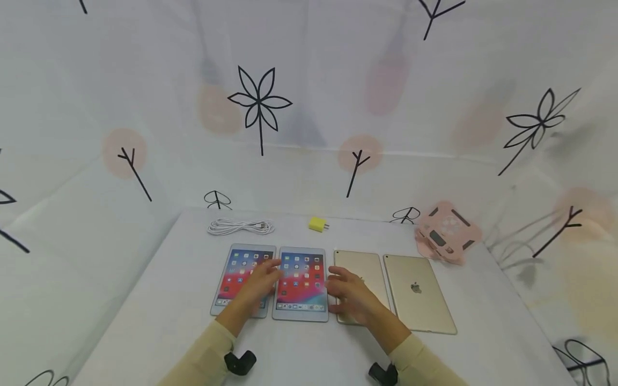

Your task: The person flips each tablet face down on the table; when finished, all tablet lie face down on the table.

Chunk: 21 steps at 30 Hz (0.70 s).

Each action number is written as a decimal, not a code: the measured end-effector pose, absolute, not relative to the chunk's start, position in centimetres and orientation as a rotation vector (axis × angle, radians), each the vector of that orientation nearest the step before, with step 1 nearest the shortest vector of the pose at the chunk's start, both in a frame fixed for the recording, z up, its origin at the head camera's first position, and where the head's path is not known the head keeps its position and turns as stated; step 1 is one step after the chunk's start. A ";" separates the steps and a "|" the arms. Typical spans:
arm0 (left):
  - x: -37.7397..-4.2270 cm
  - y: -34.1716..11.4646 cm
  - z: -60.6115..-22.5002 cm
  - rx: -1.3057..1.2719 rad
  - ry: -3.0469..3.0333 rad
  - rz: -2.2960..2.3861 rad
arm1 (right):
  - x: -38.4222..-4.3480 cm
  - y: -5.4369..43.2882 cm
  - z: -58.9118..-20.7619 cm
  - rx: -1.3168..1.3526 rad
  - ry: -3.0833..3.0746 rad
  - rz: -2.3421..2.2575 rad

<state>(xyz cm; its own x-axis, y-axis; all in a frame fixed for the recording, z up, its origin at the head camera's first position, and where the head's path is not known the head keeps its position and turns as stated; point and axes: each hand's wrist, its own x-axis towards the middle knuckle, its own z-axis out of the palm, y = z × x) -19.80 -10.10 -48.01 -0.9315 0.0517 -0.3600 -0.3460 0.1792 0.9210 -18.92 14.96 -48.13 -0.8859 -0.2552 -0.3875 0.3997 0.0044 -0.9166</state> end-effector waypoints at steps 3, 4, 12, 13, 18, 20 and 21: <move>-19.5 -10.0 -47.7 -0.237 2.132 1.796 | -19.0 14.9 -48.3 0.153 1.808 -1.949; -19.4 -10.0 -47.7 -0.217 2.124 1.791 | -19.0 14.8 -48.3 0.157 1.796 -1.955; -19.3 -9.5 -47.7 -0.135 1.950 1.912 | -19.3 13.8 -47.9 0.056 1.710 -2.048; -19.3 -9.4 -47.7 -0.132 1.936 1.920 | -19.4 13.6 -47.9 0.013 1.702 -2.057; -19.5 -9.1 -47.5 -0.135 1.875 1.942 | -19.6 12.8 -47.8 -0.153 1.651 -2.059; -19.5 -9.0 -47.4 -0.129 1.860 1.952 | -19.6 12.5 -47.8 -0.199 1.606 -2.035; -19.5 -9.0 -47.4 -0.124 1.860 1.953 | -19.6 12.3 -47.8 -0.218 1.586 -2.016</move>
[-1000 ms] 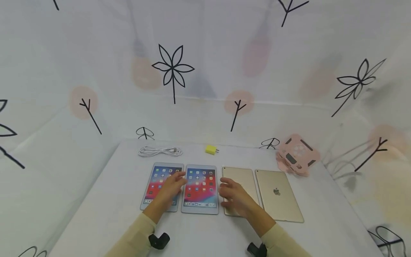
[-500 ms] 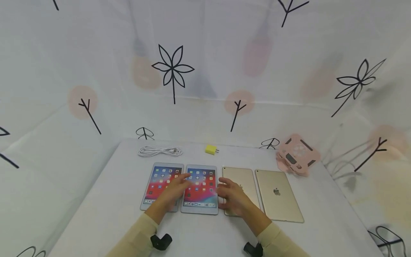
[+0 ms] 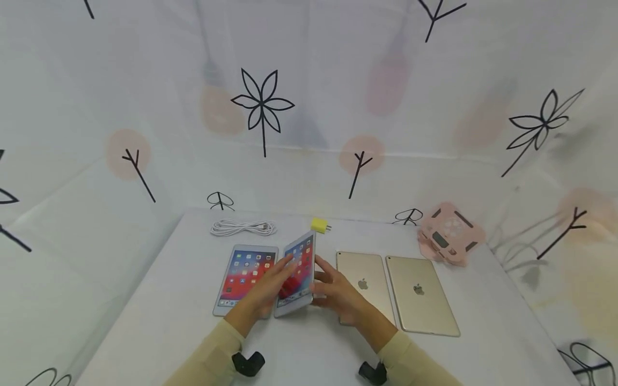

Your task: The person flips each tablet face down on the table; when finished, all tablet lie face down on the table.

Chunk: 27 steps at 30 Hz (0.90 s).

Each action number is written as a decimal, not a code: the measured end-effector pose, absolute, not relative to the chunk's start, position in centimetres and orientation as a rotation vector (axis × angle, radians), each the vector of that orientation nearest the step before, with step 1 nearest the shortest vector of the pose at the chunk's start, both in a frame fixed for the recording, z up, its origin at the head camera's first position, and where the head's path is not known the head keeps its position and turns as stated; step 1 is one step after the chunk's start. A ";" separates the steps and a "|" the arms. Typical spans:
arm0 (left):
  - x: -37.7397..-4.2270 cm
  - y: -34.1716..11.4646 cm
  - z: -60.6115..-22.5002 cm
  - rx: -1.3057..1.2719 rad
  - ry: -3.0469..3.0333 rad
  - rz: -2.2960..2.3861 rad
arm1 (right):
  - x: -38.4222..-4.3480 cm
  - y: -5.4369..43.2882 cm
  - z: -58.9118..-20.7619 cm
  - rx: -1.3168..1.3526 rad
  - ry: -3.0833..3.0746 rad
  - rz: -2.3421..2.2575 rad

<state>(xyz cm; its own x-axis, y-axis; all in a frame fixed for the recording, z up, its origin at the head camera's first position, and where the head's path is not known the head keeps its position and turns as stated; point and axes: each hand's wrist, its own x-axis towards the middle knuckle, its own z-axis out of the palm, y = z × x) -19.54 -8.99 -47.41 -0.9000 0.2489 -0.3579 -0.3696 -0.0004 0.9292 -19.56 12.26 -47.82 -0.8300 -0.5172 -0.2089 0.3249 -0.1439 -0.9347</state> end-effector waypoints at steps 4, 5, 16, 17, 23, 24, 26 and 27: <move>-19.5 -8.8 -47.4 -0.123 1.868 1.957 | -19.3 11.0 -47.9 -0.332 1.570 -1.936; -19.5 -8.7 -47.4 -0.115 1.863 1.963 | -19.3 10.7 -47.9 -0.353 1.589 -1.922; -19.1 -8.3 -46.9 -0.037 1.765 2.109 | -18.3 9.2 -46.8 -0.517 1.964 -1.773; -19.1 -8.2 -46.7 -0.033 1.739 2.140 | -18.2 9.2 -46.6 -0.543 2.029 -1.738; -18.7 -8.2 -46.1 -0.030 1.589 2.372 | -16.8 9.1 -45.8 -0.730 2.407 -1.476; -18.7 -8.2 -46.1 -0.043 1.583 2.403 | -16.7 9.2 -45.7 -0.755 2.455 -1.440; -18.6 -8.2 -46.2 -0.069 1.583 2.456 | -16.6 9.5 -45.8 -0.768 2.535 -1.382; -18.7 -8.3 -46.3 -0.078 1.584 2.481 | -16.6 9.8 -45.9 -0.749 2.568 -1.361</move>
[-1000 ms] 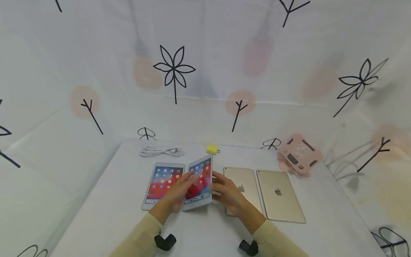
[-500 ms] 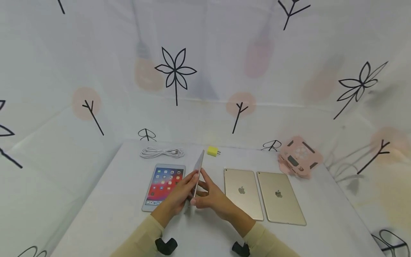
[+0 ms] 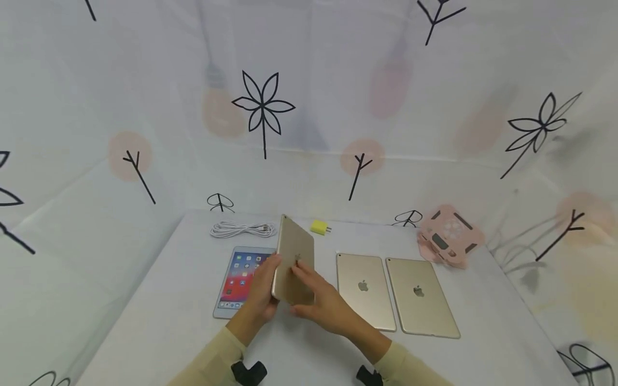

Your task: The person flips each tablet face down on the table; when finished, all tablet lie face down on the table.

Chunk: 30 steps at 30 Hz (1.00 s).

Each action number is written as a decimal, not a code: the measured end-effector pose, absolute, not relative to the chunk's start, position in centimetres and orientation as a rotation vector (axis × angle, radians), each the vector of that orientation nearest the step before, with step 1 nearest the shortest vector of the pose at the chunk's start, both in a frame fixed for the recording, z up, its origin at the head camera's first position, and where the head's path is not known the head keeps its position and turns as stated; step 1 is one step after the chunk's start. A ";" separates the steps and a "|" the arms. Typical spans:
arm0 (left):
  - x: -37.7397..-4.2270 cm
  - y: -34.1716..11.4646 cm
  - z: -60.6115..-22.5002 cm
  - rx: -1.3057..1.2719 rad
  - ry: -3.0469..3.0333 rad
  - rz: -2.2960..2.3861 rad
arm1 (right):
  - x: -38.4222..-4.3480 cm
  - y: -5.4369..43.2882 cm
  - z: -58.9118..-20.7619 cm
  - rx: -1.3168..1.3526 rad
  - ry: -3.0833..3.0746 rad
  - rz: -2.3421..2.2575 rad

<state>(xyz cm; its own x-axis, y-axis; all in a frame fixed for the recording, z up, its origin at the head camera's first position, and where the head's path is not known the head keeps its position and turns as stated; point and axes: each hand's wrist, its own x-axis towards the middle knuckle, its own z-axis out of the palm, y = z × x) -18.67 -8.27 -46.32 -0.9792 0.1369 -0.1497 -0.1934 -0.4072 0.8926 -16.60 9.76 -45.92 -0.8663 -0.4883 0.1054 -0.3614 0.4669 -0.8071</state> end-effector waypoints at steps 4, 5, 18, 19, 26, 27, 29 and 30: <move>-19.1 -8.5 -46.9 -0.127 1.561 2.584 | -17.1 11.0 -46.6 -0.543 2.608 -1.348; -19.2 -8.6 -47.1 -0.132 1.557 2.608 | -17.2 11.4 -46.8 -0.480 2.588 -1.358; -20.5 -10.5 -49.3 -0.275 1.857 2.387 | -18.2 13.1 -48.0 -0.307 2.380 -1.444; -20.6 -10.6 -49.2 -0.291 1.923 2.307 | -18.2 13.2 -48.2 -0.304 2.400 -1.422; -20.3 -11.1 -49.1 -0.358 2.153 1.923 | -18.2 13.6 -49.2 -0.342 2.466 -1.266; -20.2 -11.2 -49.1 -0.356 2.166 1.902 | -18.2 13.7 -49.3 -0.348 2.464 -1.257; -20.2 -11.3 -49.2 -0.340 2.182 1.879 | -18.2 13.7 -49.2 -0.356 2.459 -1.244; -20.1 -11.3 -49.2 -0.328 2.189 1.875 | -18.2 13.7 -49.2 -0.360 2.453 -1.240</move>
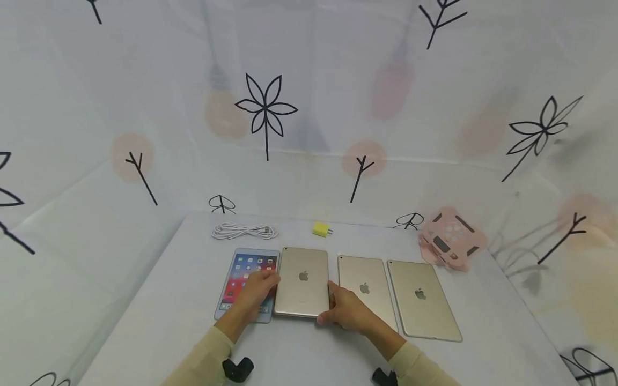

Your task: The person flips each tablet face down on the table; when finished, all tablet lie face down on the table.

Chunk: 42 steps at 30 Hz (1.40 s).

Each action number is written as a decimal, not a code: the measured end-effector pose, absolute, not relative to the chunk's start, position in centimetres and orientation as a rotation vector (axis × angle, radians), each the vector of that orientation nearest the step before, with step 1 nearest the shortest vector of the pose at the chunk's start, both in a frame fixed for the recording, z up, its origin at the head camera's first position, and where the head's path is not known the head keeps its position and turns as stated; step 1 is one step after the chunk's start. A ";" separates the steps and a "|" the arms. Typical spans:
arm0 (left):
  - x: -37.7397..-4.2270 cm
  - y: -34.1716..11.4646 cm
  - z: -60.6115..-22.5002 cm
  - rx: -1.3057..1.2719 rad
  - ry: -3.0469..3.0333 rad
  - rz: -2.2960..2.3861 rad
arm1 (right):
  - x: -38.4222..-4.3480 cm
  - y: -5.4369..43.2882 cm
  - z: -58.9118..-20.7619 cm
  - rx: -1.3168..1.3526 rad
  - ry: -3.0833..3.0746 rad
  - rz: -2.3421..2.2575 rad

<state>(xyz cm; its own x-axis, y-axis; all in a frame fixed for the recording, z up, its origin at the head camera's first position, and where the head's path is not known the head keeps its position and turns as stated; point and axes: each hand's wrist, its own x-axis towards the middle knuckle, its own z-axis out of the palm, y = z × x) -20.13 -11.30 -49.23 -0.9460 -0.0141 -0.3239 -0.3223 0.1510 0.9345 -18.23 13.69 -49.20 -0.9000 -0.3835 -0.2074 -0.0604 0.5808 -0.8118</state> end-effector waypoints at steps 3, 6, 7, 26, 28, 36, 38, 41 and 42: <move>-20.1 -11.3 -49.3 -0.315 2.191 1.873 | -18.3 13.7 -49.2 -0.378 2.447 -1.224; -20.0 -11.3 -49.3 -0.294 2.185 1.870 | -18.4 13.7 -49.2 -0.384 2.471 -1.166; -20.0 -11.3 -49.3 -0.292 2.182 1.861 | -18.4 13.7 -49.2 -0.383 2.484 -1.143; -19.3 -11.3 -48.9 -0.119 2.268 1.652 | -18.0 13.6 -49.5 -0.410 2.555 -0.941; -19.2 -11.3 -48.9 -0.104 2.279 1.621 | -18.0 13.6 -49.5 -0.405 2.557 -0.939; -18.9 -12.1 -48.1 -0.049 2.264 1.666 | -18.9 13.6 -48.3 -0.372 2.552 -1.008; -18.9 -12.9 -47.7 -0.070 2.263 1.733 | -19.4 13.3 -47.7 -0.365 2.465 -1.184; -19.1 -14.7 -47.0 -0.145 2.304 1.768 | -20.0 11.9 -47.0 -0.314 2.208 -1.503; -19.2 -15.4 -46.8 -0.182 2.329 1.748 | -20.0 11.1 -46.8 -0.273 2.107 -1.595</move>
<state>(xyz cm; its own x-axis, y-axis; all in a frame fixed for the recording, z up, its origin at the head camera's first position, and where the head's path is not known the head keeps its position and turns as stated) -19.18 -15.42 -46.80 -0.9675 0.0345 -0.2506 -0.2310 0.2835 0.9307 -20.02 11.06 -46.84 -0.8647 -0.4336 -0.2535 0.1262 0.3009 -0.9453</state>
